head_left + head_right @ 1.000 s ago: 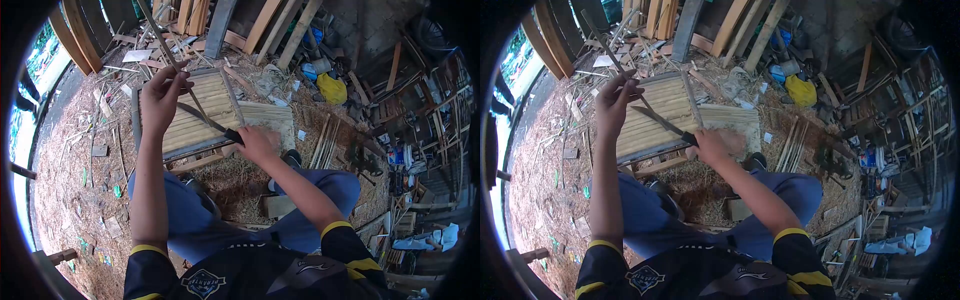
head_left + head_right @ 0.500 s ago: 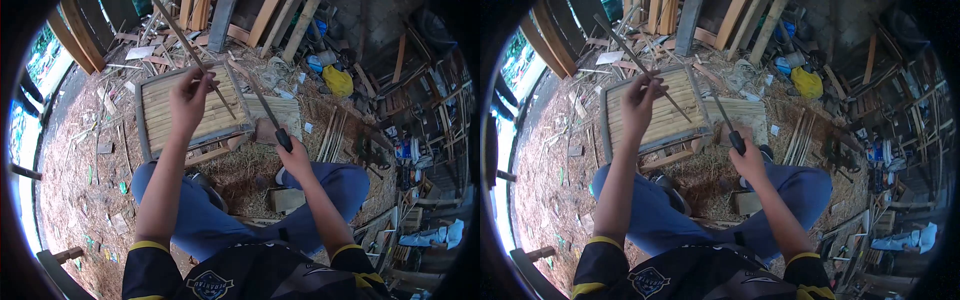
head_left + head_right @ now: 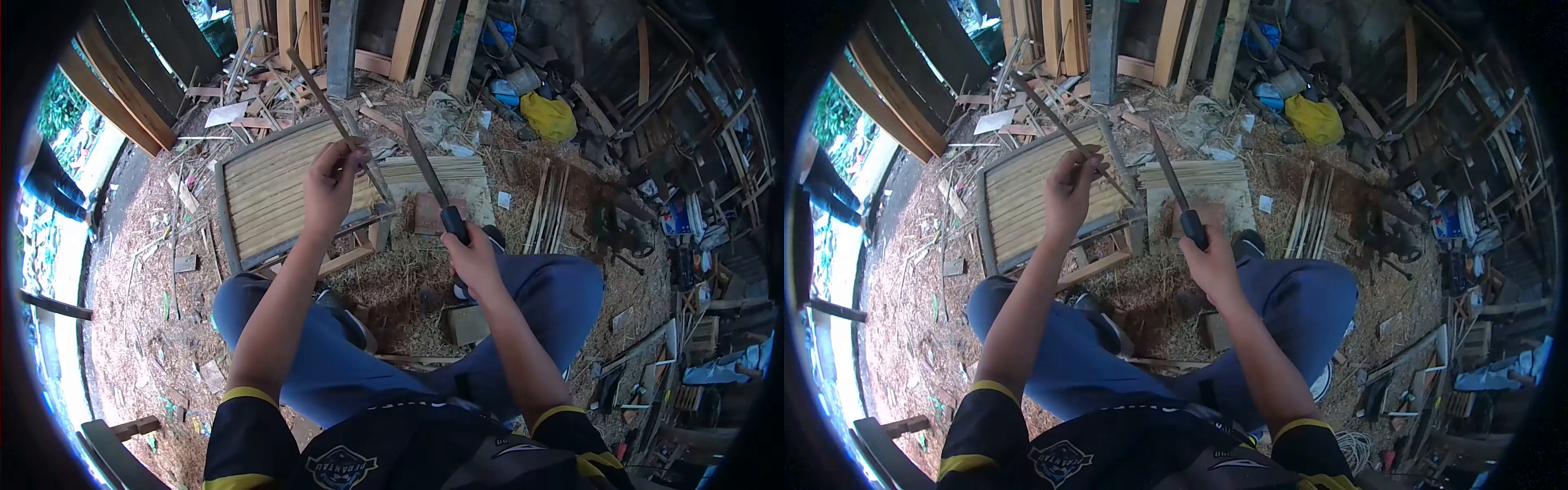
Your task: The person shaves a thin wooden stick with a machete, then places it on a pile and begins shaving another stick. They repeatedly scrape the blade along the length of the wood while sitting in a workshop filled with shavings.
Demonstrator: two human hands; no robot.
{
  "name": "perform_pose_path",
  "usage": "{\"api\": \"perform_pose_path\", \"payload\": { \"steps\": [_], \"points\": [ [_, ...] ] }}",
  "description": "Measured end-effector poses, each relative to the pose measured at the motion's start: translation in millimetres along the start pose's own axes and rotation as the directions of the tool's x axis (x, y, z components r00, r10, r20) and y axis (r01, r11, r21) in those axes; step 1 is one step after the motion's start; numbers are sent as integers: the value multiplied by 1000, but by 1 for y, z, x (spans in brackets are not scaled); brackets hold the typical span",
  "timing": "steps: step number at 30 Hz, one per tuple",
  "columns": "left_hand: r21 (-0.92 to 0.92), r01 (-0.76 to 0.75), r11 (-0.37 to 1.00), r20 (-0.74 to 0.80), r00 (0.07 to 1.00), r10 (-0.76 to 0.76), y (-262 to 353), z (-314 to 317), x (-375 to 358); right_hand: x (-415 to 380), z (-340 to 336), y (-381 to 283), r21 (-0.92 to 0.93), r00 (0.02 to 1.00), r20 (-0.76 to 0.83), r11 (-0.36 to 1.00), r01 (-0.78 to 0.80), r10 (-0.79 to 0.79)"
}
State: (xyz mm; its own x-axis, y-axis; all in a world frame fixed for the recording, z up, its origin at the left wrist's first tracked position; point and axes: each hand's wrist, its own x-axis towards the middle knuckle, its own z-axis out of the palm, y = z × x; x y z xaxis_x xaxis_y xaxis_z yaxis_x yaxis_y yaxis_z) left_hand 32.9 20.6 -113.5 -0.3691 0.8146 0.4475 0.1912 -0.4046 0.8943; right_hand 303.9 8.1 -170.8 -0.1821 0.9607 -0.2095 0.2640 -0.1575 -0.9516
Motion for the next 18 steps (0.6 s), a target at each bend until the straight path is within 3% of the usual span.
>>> {"api": "perform_pose_path", "payload": {
  "steps": [4, 10, 13, 18],
  "points": [
    [111, -6, 994, 57, 998, 0, 1, -3, -2, -6, -5, 0, 47, 1000, 1, 999, -7, 7],
    [115, 9, 993, 43, 999, -14, 2, -1, -2, -17, -4, -9, 127, 999, -24, 991, -36, 39],
    [19, -4, 1000, 15, 1000, 3, 2, 4, -3, -18, -5, -4, 88, 1000, -1, 996, -26, 26],
    [84, -30, 996, 39, 999, 27, 0, 4, -2, -20, -1, 3, 93, 999, 30, 995, -27, 24]
  ]
}}
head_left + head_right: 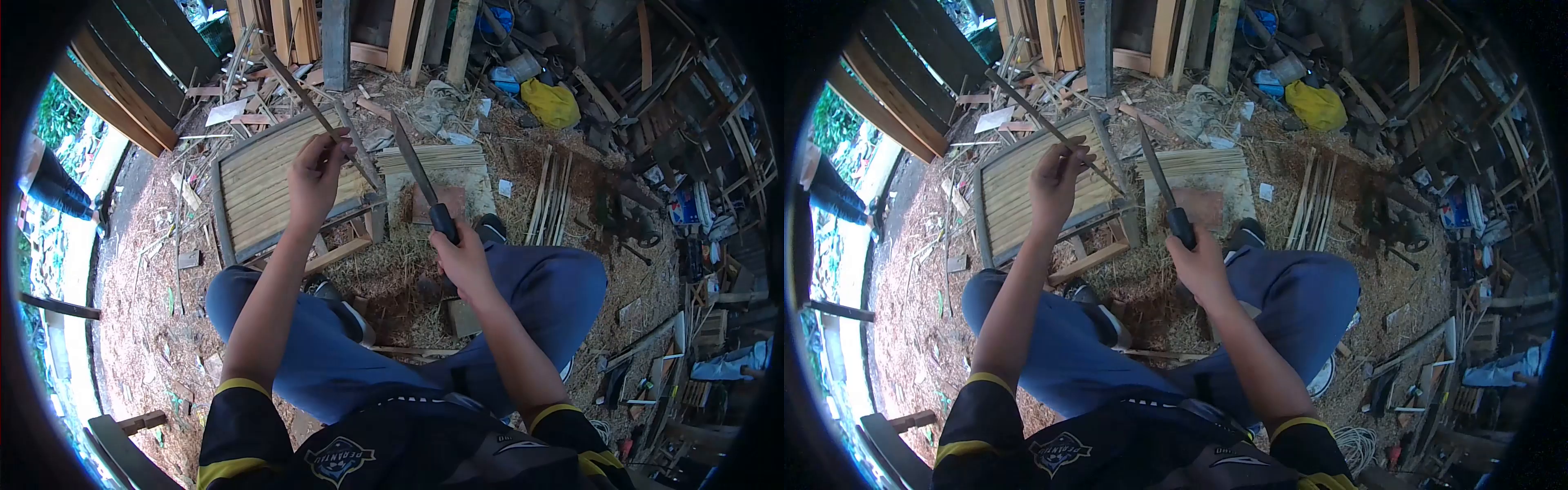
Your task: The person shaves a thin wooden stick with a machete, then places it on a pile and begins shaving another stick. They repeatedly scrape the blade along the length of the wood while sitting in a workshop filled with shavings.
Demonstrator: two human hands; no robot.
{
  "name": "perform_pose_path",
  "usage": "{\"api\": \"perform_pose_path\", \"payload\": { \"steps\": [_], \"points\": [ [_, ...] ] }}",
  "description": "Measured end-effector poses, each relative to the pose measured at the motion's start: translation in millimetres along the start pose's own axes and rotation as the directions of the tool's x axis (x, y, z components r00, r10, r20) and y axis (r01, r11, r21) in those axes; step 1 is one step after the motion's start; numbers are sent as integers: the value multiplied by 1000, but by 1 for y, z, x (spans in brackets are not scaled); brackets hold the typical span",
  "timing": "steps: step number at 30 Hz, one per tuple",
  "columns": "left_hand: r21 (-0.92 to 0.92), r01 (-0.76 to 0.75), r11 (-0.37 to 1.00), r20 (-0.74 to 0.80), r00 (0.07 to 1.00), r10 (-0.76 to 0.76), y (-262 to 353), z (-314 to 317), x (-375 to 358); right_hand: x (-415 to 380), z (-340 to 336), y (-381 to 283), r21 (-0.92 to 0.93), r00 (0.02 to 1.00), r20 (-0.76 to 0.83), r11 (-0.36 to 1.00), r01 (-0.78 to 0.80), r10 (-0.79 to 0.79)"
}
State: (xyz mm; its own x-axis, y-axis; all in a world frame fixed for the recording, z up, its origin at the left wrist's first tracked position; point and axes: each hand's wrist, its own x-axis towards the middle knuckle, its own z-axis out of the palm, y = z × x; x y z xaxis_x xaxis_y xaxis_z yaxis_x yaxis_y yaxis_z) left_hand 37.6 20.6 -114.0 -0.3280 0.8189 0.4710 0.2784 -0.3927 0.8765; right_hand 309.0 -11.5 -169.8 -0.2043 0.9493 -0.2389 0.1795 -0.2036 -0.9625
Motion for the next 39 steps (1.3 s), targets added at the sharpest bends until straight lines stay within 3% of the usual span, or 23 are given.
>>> {"api": "perform_pose_path", "payload": {
  "steps": [2, 5, 8, 11, 22, 28, 37, 39],
  "points": [
    [-21, 5, 1000, 6, 1000, -5, -3, 0, 2, -3, 1, -3, 2, 999, 14, 1000, -30, 30],
    [150, 78, 986, 92, 991, -92, 25, -2, 6, -4, 5, -5, 14, 999, 17, 999, -37, 37],
    [-23, -190, 981, -23, 982, 190, 6, -3, 16, -3, 7, -3, 10, 999, 36, 1000, -17, 16],
    [-327, -111, 939, -116, 990, 76, 29, -17, 24, -5, 11, 0, 28, 1000, 14, 1000, -13, 13],
    [-228, -8, 974, -141, 990, -25, 32, -36, 28, -9, 20, -1, 28, 999, 34, 999, -40, 39],
    [-167, -22, 986, -79, 997, 9, 33, -40, 30, -13, 23, -15, 93, 994, 68, 991, -96, 89],
    [-306, 20, 952, -29, 999, -30, 40, -42, 33, -13, 25, -20, 112, 993, 77, 989, -96, 88],
    [-245, 19, 969, -12, 1000, -23, 42, -40, 35, -15, 27, -22, 141, 994, 71, 986, -87, 78]
  ]
}}
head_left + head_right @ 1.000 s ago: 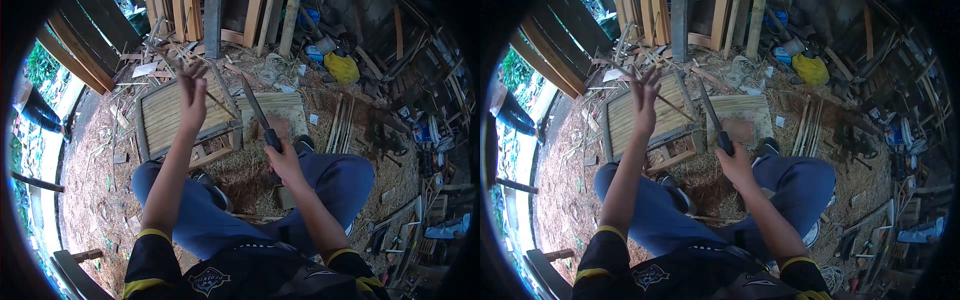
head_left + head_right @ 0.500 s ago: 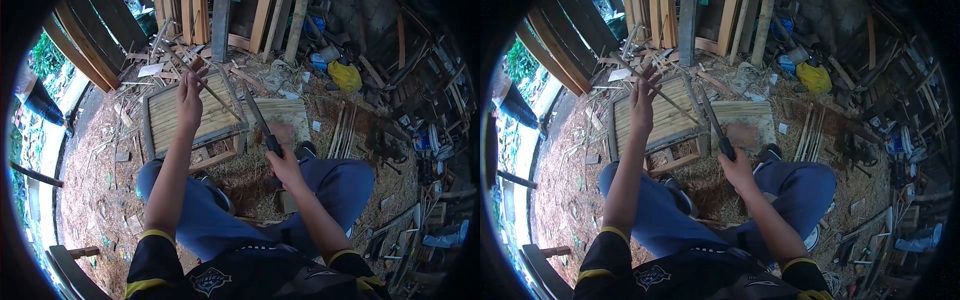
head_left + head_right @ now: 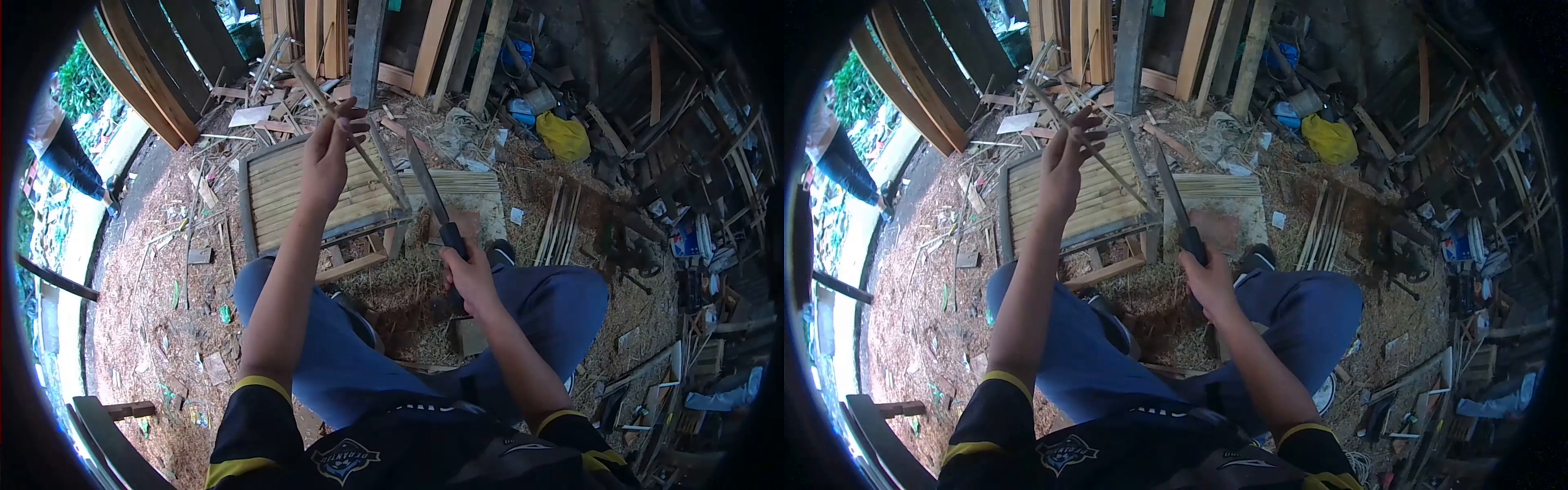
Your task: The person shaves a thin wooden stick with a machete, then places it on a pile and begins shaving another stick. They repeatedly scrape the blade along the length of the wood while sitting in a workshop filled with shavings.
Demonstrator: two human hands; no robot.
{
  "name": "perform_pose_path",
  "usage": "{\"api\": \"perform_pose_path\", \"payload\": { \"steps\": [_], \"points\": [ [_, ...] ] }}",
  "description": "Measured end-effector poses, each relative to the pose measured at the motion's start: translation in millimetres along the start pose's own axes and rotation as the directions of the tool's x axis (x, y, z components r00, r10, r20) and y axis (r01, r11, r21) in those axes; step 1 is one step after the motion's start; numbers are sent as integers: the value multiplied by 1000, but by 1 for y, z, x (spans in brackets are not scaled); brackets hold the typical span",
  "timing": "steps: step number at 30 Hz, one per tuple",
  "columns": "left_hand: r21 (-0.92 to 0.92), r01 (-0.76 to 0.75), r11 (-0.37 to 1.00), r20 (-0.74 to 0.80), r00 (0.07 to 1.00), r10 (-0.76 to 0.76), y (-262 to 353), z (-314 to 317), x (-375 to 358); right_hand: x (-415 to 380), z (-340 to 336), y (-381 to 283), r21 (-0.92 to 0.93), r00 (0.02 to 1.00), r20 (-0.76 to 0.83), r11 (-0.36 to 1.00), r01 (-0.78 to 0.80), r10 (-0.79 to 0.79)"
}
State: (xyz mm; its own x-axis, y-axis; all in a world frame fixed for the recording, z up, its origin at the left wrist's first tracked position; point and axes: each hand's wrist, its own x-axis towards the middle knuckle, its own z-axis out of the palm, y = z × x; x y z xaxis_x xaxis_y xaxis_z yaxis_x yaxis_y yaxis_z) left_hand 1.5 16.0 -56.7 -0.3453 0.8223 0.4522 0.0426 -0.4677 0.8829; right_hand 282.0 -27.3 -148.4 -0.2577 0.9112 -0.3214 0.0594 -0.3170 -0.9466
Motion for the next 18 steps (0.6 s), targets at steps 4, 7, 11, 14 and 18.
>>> {"api": "perform_pose_path", "payload": {
  "steps": [4, 7, 11, 14, 18],
  "points": [
    [-63, -7, 998, 2, 1000, 7, 3, 7, 3, -1, 2, -10, 62, 998, 11, 996, 60, -61],
    [-141, 40, 989, -55, 997, -48, 9, 12, 4, 2, 1, -16, -6, 987, -35, 988, 156, -156],
    [-206, 120, 971, -71, 988, -137, 18, 14, 5, 9, -5, -19, -126, 964, -61, 960, 250, -259],
    [-298, 167, 940, -70, 978, -196, 15, 12, 7, 8, -6, -23, -276, 914, -96, 893, 357, -395],
    [-432, 162, 887, -94, 970, -222, 14, 13, 10, 3, -8, -33, -192, 933, -87, 924, 329, -350]
  ]
}}
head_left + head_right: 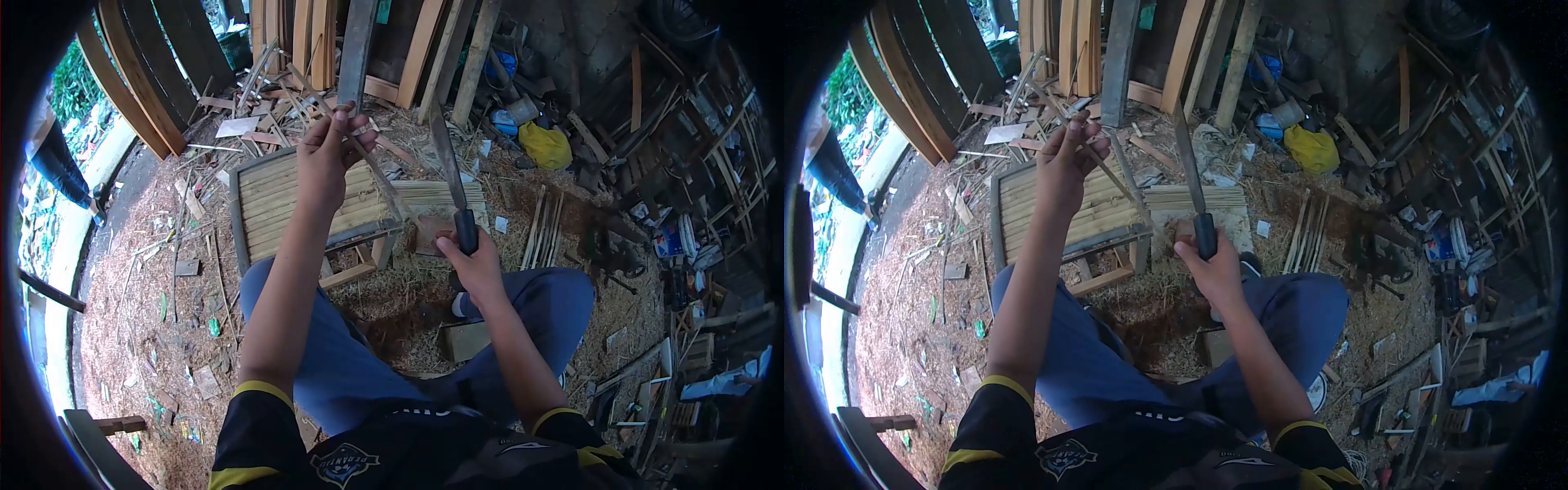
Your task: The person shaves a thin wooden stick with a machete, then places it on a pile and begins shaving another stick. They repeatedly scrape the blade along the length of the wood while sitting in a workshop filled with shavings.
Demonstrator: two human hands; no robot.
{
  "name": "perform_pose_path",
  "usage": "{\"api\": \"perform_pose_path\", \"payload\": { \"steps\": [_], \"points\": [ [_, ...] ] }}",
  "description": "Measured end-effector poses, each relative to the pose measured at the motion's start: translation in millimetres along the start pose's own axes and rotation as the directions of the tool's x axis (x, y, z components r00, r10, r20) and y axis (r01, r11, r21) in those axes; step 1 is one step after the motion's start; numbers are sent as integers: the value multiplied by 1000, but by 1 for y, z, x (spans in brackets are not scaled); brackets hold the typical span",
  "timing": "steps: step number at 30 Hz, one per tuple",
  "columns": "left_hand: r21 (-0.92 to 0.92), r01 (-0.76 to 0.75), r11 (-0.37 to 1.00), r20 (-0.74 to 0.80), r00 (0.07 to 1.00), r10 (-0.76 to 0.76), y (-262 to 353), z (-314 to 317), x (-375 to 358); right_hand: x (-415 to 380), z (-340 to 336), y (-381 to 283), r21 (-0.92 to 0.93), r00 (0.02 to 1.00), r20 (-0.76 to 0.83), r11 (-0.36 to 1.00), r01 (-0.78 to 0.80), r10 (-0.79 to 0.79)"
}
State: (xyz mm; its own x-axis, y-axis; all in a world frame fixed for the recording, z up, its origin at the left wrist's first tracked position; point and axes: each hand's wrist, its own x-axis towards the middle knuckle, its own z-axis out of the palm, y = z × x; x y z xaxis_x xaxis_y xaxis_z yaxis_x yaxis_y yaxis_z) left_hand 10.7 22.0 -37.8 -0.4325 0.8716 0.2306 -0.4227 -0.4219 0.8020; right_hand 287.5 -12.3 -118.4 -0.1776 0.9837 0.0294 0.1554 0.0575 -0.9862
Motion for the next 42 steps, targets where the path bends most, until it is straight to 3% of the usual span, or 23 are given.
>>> {"api": "perform_pose_path", "payload": {
  "steps": [2, 8, 9, 12, 15, 18, 21, 23, 24, 25, 28, 31, 34, 37, 40, 42],
  "points": [
    [-79, -3, 997, -29, 1000, 0, 0, -2, 3, 3, -5, 3, -87, 1000, 1, 996, -23, 23],
    [-118, 29, 993, -62, 997, -36, -2, -17, 10, 0, -9, -24, 174, 999, 51, 985, -8, -1],
    [-102, 38, 994, -56, 997, -44, -6, -21, 12, 1, -11, -27, 126, 999, 32, 992, 12, -16],
    [57, 143, 988, -456, 884, -102, -21, -31, 18, 11, -20, -39, -18, 996, -47, 997, 78, -79],
    [87, 280, 956, -574, 798, -182, -43, -65, 32, 24, -29, -50, -112, 975, -132, 980, 163, -177],
    [411, 361, 837, -687, 726, 25, -16, -27, 12, 30, -34, -73, -117, 980, -107, 981, 158, -170],
    [799, -42, 600, -324, 811, 487, -24, -41, 18, 37, -39, -83, -109, 962, -136, 968, 225, -238],
    [807, -307, 504, 99, 912, 398, -15, -40, 13, 37, -40, -97, -151, 960, -126, 961, 231, -250],
    [765, -441, 469, 313, 891, 328, -4, -33, 7, 37, -40, -104, -171, 959, -123, 957, 233, -256],
    [682, -566, 463, 406, 819, 405, -2, -13, -3, 38, -41, -108, -145, 959, -108, 958, 247, -264],
    [539, -759, 367, 670, 650, 360, 7, 25, -30, 41, -43, -114, -86, 954, -71, 955, 284, -290],
    [483, -819, 311, 779, 564, 275, 4, 44, -40, 42, -43, -117, -73, 952, -42, 951, 300, -303],
    [519, -800, 301, 781, 587, 213, 0, 52, -38, 40, -41, -126, -101, 957, -13, 953, 286, -289],
    [557, -797, 233, 757, 603, 251, 1, 51, -23, 41, -40, -132, -92, 966, -17, 963, 255, -258],
    [687, -660, 304, 575, 750, 327, 6, 41, -12, 45, -38, -128, 11, 977, -33, 978, 210, -210],
    [663, -563, 494, 409, 825, 391, 9, 33, -1, 51, -37, -110, 77, 984, -26, 981, 179, -178]
  ]
}}
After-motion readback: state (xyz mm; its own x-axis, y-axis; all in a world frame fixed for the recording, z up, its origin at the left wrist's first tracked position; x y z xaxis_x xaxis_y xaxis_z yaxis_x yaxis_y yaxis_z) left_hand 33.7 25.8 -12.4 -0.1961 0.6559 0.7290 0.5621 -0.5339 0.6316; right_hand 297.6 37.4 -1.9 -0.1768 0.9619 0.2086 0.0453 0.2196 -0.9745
